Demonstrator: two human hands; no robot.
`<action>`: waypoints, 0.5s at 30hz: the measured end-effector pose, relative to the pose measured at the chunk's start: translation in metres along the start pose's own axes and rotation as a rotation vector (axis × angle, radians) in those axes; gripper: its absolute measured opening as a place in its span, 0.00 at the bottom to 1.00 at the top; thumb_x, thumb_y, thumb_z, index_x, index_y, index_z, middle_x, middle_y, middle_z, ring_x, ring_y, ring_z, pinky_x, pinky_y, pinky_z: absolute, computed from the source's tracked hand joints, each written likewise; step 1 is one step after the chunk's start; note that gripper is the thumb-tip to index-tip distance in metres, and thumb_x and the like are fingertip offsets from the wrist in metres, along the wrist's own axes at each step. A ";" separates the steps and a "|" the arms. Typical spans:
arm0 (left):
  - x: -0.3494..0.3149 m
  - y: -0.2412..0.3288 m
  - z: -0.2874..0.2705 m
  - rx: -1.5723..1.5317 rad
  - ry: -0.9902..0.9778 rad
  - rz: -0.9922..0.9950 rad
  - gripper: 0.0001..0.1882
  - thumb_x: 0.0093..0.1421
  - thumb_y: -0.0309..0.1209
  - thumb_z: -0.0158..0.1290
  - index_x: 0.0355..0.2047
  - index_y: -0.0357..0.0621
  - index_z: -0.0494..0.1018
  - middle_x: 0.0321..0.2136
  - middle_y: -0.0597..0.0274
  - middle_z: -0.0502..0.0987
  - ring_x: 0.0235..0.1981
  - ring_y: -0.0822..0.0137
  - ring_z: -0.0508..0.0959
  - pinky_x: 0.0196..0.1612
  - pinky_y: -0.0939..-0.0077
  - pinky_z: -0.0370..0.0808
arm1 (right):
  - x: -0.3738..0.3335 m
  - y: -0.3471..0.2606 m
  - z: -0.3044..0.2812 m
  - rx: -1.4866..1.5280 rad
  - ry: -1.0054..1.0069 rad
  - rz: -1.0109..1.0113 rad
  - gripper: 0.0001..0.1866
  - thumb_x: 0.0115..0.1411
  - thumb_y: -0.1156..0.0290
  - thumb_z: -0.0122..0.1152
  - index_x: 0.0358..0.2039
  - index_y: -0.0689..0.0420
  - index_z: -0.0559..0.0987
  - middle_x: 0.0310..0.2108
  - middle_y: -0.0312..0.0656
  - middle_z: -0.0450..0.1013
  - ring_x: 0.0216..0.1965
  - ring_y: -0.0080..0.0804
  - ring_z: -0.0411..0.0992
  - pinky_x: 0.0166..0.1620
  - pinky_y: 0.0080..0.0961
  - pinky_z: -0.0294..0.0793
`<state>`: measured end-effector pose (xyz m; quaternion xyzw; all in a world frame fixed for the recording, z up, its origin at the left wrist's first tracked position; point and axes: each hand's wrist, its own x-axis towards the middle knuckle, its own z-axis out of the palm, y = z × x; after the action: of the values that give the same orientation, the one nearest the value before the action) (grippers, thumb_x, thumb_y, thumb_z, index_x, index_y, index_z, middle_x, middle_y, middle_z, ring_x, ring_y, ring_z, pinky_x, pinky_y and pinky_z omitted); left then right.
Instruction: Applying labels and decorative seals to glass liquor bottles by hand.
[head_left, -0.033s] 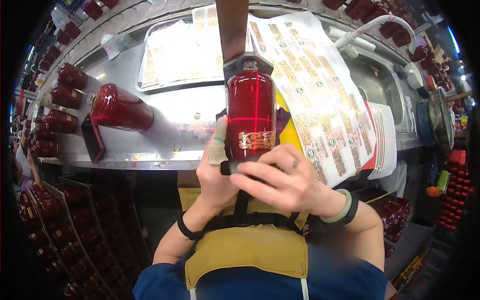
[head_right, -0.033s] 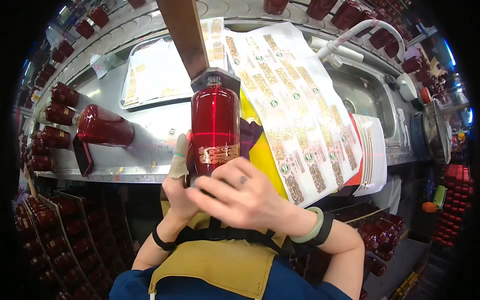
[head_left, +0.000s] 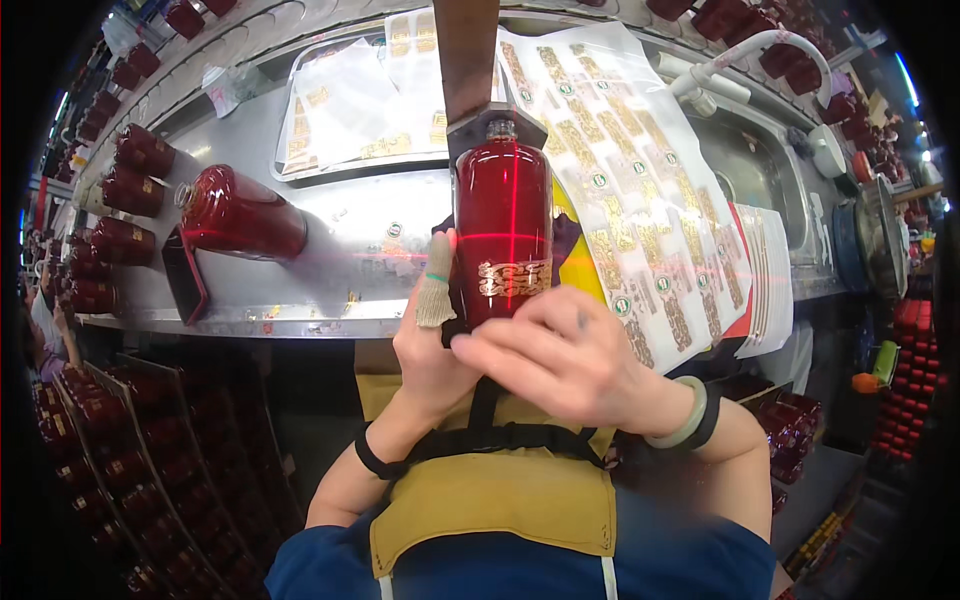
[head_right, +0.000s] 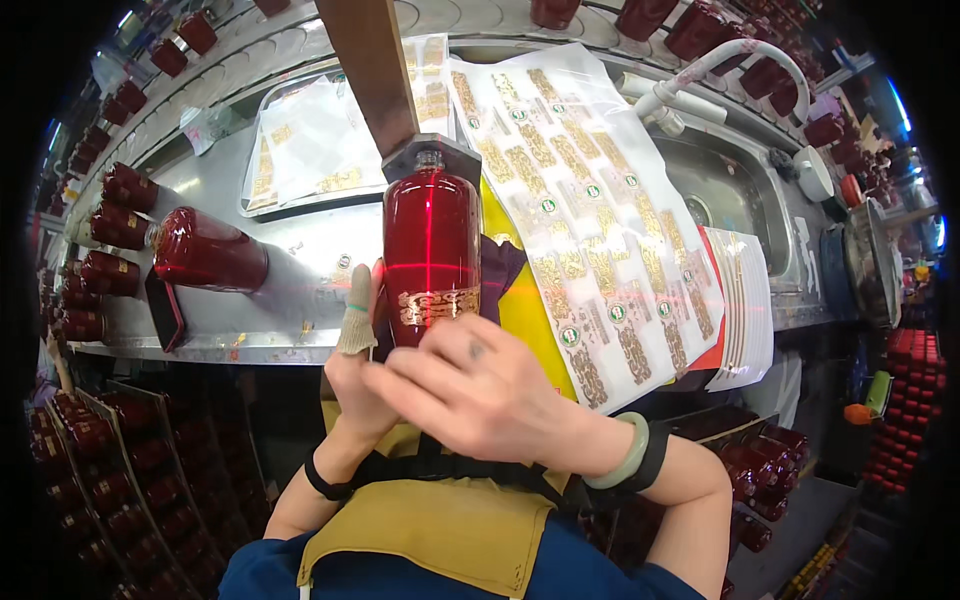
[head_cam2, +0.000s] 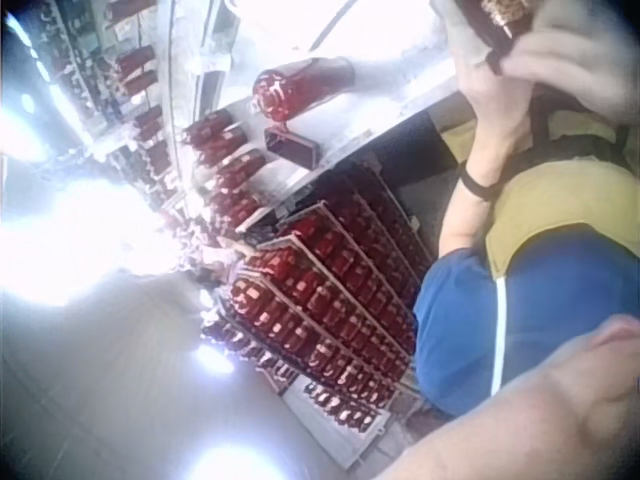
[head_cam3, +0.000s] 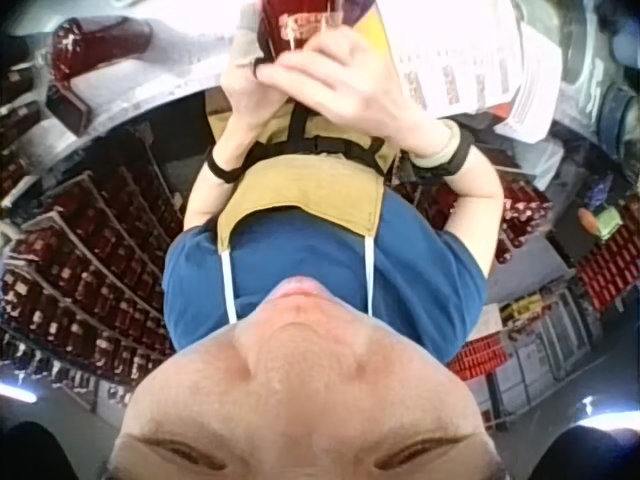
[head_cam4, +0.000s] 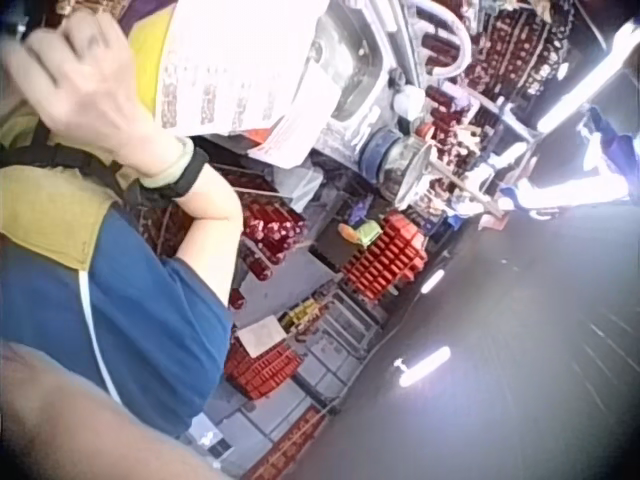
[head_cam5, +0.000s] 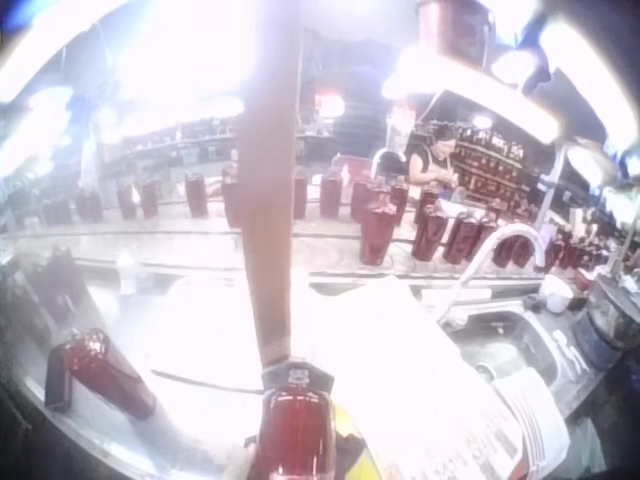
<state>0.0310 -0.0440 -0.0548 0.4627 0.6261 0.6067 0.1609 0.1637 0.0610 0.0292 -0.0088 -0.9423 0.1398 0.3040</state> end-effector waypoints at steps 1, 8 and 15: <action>-0.002 0.001 -0.001 0.004 0.006 -0.003 0.55 0.43 0.30 0.76 0.68 0.29 0.56 0.61 0.42 0.69 0.57 0.54 0.76 0.57 0.66 0.75 | 0.008 0.003 -0.001 0.004 -0.013 0.046 0.19 0.44 0.74 0.63 0.41 0.57 0.84 0.38 0.36 0.79 0.31 0.31 0.71 0.35 0.28 0.73; 0.004 -0.001 -0.005 0.167 -0.025 0.047 0.53 0.45 0.33 0.75 0.67 0.30 0.57 0.54 0.49 0.73 0.52 0.53 0.77 0.56 0.65 0.74 | 0.014 0.014 0.005 -0.084 0.005 -0.068 0.16 0.44 0.72 0.64 0.37 0.50 0.84 0.36 0.28 0.77 0.32 0.28 0.67 0.36 0.27 0.68; 0.014 0.012 -0.012 0.344 -0.044 0.139 0.54 0.41 0.34 0.75 0.66 0.32 0.60 0.60 0.44 0.70 0.60 0.48 0.70 0.64 0.56 0.62 | 0.017 0.077 -0.005 -0.268 0.299 0.038 0.11 0.47 0.71 0.62 0.34 0.49 0.81 0.36 0.29 0.78 0.30 0.30 0.70 0.42 0.30 0.72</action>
<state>0.0189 -0.0424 -0.0363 0.5388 0.6834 0.4900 0.0506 0.1470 0.1381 0.0222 -0.0878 -0.8965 0.0160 0.4339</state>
